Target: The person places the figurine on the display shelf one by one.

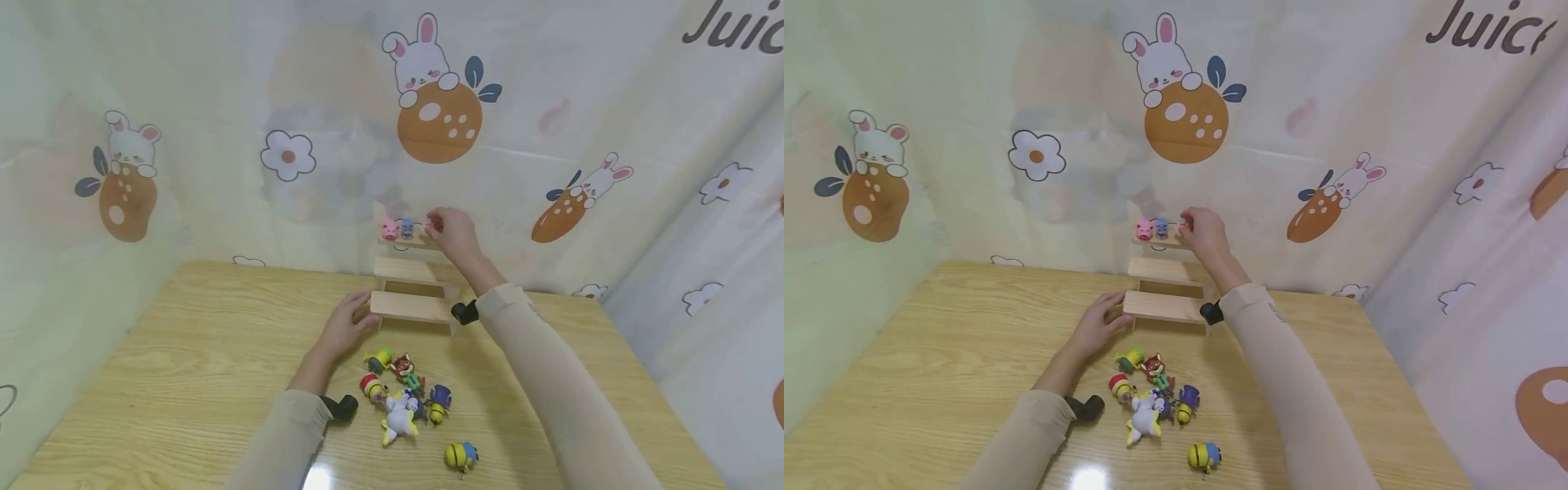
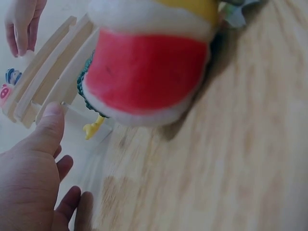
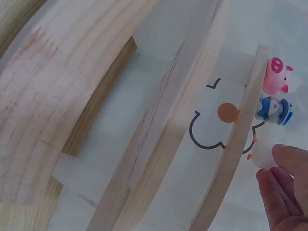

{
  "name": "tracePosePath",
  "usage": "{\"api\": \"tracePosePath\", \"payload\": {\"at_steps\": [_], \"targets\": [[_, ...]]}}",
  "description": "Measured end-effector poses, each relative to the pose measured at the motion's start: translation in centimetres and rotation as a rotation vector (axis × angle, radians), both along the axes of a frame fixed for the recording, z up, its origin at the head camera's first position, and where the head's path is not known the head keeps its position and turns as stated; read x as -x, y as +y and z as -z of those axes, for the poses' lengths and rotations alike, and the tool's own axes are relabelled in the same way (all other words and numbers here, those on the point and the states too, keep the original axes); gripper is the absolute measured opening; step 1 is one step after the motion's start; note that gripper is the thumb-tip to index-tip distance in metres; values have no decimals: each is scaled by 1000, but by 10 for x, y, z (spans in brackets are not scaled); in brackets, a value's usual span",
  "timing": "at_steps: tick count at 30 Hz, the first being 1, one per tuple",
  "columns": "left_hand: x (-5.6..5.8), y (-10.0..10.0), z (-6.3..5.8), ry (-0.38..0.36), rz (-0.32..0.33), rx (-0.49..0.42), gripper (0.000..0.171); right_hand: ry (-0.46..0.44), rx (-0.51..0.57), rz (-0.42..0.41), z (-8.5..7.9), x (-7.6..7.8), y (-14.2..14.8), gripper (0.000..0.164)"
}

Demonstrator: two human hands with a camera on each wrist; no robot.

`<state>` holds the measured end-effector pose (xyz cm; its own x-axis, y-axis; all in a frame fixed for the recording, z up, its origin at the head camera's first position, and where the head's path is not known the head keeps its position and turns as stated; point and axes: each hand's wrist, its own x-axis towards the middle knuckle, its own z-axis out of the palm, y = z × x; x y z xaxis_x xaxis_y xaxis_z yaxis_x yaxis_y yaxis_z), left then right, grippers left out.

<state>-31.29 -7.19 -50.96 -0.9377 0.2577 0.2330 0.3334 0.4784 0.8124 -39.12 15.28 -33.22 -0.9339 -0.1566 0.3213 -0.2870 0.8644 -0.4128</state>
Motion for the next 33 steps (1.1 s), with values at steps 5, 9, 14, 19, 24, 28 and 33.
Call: {"api": "tracePosePath", "payload": {"at_steps": [5, 9, 14, 19, 24, 28, 33], "targets": [[0, 1, 0, 11, 3, -1, 65, -12, 2, 31, 2, 4, 2, 30], [-1, 1, 0, 15, 3, -2, 64, -25, 3, 37, 4, 7, 2, 30], [-2, 1, 0, 16, 2, -3, 65, -34, -9, 38, 6, 9, 1, 30], [-1, 1, 0, 11, 1, -8, 65, -23, -11, 29, 6, 9, 1, 29], [0, 1, 0, 6, -1, -9, 65, -30, 0, 27, 6, 8, 1, 29], [0, 1, 0, 10, 0, -3, 66, -36, 7, 23, 5, 8, 1, 29], [0, 0, 2, 24, 3, 3, 66, -32, -1, 20, 6, 8, 1, 33]]}}
